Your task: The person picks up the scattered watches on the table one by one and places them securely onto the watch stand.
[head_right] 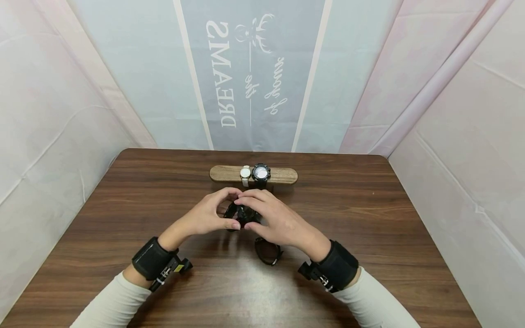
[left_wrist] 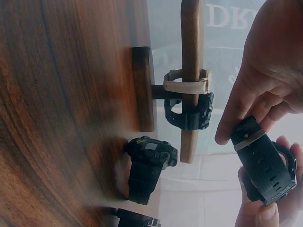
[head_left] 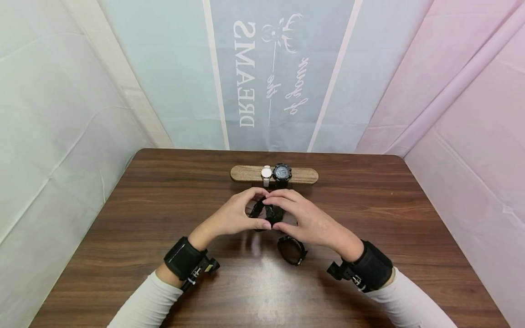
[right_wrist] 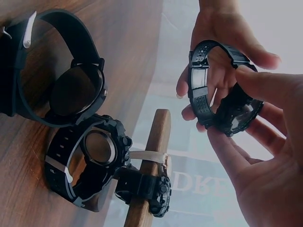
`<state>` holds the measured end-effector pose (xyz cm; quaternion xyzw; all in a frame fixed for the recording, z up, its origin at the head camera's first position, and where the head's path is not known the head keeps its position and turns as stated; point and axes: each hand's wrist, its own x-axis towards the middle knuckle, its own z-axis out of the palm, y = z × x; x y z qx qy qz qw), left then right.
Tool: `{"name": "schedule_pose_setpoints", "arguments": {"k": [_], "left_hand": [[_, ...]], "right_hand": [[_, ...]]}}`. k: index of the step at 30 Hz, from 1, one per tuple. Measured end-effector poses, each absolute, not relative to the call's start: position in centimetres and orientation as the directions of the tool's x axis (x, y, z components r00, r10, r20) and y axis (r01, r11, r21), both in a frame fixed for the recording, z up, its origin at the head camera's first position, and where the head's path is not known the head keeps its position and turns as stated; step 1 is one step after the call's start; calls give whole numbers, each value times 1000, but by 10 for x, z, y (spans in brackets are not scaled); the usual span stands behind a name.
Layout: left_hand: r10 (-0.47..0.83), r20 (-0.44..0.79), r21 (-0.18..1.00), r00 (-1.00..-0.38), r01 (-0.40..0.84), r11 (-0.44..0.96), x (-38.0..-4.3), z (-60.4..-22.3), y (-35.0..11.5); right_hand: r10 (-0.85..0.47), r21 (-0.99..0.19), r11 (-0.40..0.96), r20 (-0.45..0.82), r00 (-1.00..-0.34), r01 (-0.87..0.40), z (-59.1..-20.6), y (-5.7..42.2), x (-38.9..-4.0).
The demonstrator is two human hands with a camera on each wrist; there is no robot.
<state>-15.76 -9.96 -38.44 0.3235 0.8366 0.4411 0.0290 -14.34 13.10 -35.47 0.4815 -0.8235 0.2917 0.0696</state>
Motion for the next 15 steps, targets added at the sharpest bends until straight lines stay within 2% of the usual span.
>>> {"name": "schedule_pose_setpoints", "arguments": {"k": [8,12,15], "left_hand": [[600,208,767,-773,510,391,-161,-384,-105],[597,231,738,-768,539,407,-168,-380,-115],[564,253,682,-786,559,472,-175,-377,-123]], "right_hand": [[-748,-416,372,396,-533,-830,-349,136,-143],[-737,-400,398,395,-548,-825,-342,142,-144],[-731,-385,418,395,-556,-823,-338,148,-145]]}}
